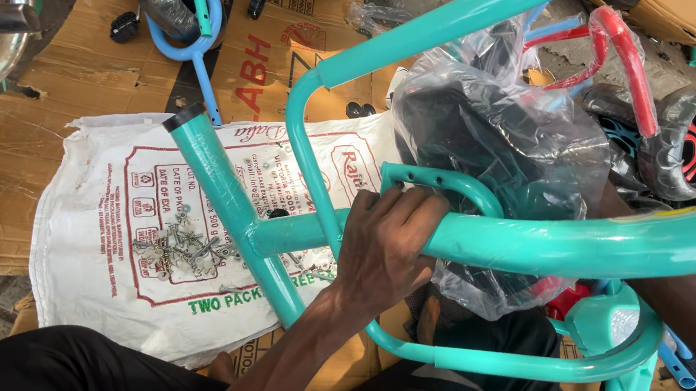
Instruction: The person sits on the ground assembling a children's tricycle, aligning the teal metal frame and fitting the plastic-wrapped seat and handlebar parts together. They pick up bolts from a printed sack, insert them into the frame holes, and use a hammer to tap parts into place.
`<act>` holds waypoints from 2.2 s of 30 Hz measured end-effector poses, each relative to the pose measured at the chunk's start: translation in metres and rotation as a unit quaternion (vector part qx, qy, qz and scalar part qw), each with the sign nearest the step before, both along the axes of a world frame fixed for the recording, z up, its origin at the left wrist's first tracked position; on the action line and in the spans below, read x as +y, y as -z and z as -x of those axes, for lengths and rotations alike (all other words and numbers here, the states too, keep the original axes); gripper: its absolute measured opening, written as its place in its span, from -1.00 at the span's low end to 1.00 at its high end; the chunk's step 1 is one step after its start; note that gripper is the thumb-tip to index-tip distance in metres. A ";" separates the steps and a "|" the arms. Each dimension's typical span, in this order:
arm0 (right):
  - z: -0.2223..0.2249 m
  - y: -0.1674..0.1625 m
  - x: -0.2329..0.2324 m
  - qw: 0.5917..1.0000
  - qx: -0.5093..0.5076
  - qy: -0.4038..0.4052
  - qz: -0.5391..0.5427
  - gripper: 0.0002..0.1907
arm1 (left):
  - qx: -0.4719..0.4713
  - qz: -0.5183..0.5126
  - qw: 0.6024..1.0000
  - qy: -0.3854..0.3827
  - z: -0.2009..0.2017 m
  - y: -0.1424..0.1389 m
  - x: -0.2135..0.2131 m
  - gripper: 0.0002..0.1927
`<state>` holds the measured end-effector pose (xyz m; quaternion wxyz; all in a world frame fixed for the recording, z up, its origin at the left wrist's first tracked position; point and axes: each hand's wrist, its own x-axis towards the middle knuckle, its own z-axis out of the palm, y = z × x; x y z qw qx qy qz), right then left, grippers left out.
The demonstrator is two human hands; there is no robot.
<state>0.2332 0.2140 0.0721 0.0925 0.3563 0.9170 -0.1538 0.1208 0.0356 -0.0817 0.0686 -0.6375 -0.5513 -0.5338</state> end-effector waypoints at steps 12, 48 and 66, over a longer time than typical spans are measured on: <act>-0.050 0.013 -0.002 0.997 0.069 0.040 0.009 -0.85 | -0.030 -0.004 1.000 -0.010 0.012 -0.001 0.005 -0.47; -0.201 0.128 -0.066 0.713 0.559 0.410 0.102 -0.59 | -0.503 -0.083 0.860 0.019 0.090 0.036 0.023 -0.82; -0.001 -0.082 -0.078 0.889 0.457 0.025 0.009 -0.44 | -0.463 -0.167 0.867 -0.078 0.092 0.017 0.067 -0.62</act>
